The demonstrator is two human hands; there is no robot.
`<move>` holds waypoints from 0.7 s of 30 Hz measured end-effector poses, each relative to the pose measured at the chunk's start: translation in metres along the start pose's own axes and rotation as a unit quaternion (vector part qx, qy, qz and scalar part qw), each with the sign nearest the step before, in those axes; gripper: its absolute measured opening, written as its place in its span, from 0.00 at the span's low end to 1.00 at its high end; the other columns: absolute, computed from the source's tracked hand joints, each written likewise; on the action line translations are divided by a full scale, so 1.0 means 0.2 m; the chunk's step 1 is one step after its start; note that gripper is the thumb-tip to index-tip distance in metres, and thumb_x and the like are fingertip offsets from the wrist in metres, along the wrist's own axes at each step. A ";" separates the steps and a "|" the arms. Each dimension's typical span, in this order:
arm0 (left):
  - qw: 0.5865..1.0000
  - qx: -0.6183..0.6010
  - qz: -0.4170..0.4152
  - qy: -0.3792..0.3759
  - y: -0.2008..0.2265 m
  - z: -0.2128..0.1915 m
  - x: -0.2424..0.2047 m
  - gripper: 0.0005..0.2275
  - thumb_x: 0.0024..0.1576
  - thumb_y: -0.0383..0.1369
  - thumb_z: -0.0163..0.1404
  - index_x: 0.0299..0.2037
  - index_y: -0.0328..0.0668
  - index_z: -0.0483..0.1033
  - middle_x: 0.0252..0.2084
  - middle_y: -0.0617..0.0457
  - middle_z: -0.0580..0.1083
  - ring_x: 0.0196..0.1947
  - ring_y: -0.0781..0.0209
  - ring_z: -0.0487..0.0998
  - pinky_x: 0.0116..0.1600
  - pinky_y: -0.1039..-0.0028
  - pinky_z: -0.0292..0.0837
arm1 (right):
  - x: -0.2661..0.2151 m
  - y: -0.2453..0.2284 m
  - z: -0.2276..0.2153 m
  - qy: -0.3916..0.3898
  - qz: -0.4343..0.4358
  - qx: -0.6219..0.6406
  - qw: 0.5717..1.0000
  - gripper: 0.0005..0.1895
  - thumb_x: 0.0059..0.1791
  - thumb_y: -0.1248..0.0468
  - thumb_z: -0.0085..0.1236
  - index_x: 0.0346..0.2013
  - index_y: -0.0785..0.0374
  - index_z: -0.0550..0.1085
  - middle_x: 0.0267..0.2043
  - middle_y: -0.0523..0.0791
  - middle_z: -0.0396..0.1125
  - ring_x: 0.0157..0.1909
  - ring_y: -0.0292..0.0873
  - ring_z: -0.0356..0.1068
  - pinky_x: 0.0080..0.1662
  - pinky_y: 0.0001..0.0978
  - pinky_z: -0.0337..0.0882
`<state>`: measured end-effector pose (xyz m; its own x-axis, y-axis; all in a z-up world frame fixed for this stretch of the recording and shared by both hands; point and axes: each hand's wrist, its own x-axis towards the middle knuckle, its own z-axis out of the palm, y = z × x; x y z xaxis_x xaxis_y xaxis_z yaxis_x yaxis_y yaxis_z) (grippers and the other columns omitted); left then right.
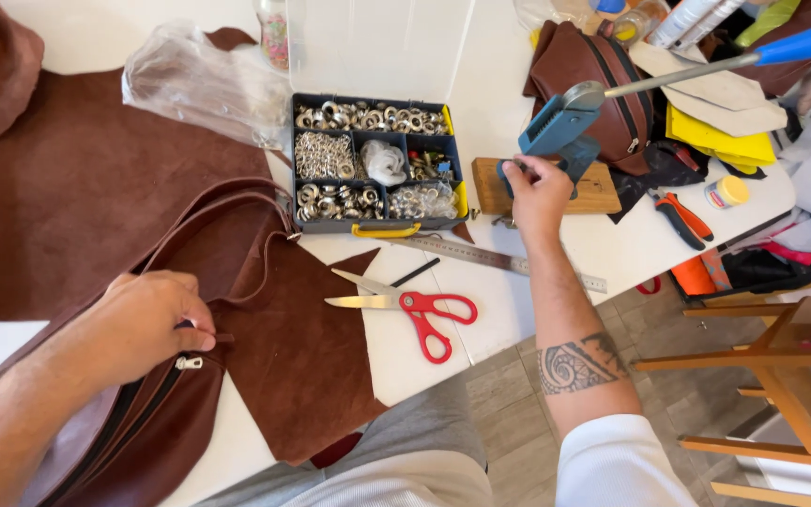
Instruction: Assembling a leather bag by trimming excess material and attaching metal hardware using a hand press
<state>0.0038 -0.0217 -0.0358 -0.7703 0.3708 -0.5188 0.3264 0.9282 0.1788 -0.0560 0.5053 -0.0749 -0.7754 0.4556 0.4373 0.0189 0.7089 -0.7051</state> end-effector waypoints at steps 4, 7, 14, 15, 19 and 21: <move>1.000 -0.012 -0.009 -0.006 0.02 -0.03 -0.03 0.04 0.53 0.47 0.60 0.33 0.75 0.89 0.30 0.75 0.73 0.38 0.75 0.77 0.58 0.75 0.62 | -0.01 0.00 0.02 0.089 -0.116 0.050 0.988 0.14 0.51 0.63 0.66 0.24 0.63 0.73 0.23 0.39 0.60 0.29 0.36 0.57 0.35 0.34 0.60; 0.999 -0.022 0.021 0.036 -0.04 0.04 0.00 0.01 0.47 0.48 0.64 0.27 0.76 0.88 0.30 0.78 0.77 0.40 0.77 0.80 0.53 0.75 0.67 | -0.14 -0.11 -0.03 0.046 -0.111 0.018 0.993 0.03 0.51 0.67 0.66 0.35 0.64 0.81 0.27 0.41 0.70 0.28 0.35 0.62 0.32 0.31 0.62; 0.997 -0.045 0.041 0.045 -0.12 0.14 -0.01 0.03 0.46 0.50 0.64 0.24 0.77 0.90 0.26 0.77 0.75 0.36 0.76 0.78 0.47 0.75 0.68 | -0.24 -0.19 -0.09 -0.224 -0.083 -0.127 0.963 0.18 0.45 0.63 0.69 0.49 0.64 0.81 0.29 0.43 0.72 0.29 0.41 0.68 0.36 0.34 0.67; 0.991 -0.072 0.079 0.075 -0.14 0.17 0.00 0.05 0.45 0.51 0.65 0.23 0.75 0.90 0.25 0.76 0.75 0.33 0.74 0.80 0.44 0.73 0.70 | -0.21 -0.24 -0.10 -0.193 -0.123 -0.087 0.970 0.12 0.47 0.67 0.67 0.45 0.65 0.82 0.31 0.45 0.74 0.29 0.39 0.70 0.37 0.32 0.69; 0.962 -0.121 0.178 0.171 -0.26 0.34 0.06 0.07 0.44 0.53 0.65 0.21 0.72 0.89 0.22 0.71 0.74 0.28 0.68 0.77 0.34 0.67 0.70 | -0.08 -0.42 -0.14 -0.167 -0.168 -0.033 0.971 0.06 0.53 0.69 0.59 0.41 0.67 0.81 0.38 0.47 0.77 0.38 0.41 0.75 0.43 0.32 0.74; 0.972 -0.110 0.162 0.129 -0.33 0.41 0.11 0.09 0.46 0.59 0.62 0.23 0.78 0.90 0.24 0.73 0.72 0.28 0.73 0.77 0.35 0.70 0.72 | -0.01 -0.44 -0.09 -0.183 -0.180 -0.022 0.966 0.07 0.53 0.69 0.56 0.42 0.66 0.80 0.37 0.46 0.77 0.38 0.40 0.76 0.45 0.31 0.74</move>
<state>0.0097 -0.0778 -0.1271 -0.7673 0.6144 -0.1839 0.4716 0.7349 0.4874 -0.0448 0.4530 -0.0034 -0.9076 -0.0399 0.4179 -0.2733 0.8118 -0.5160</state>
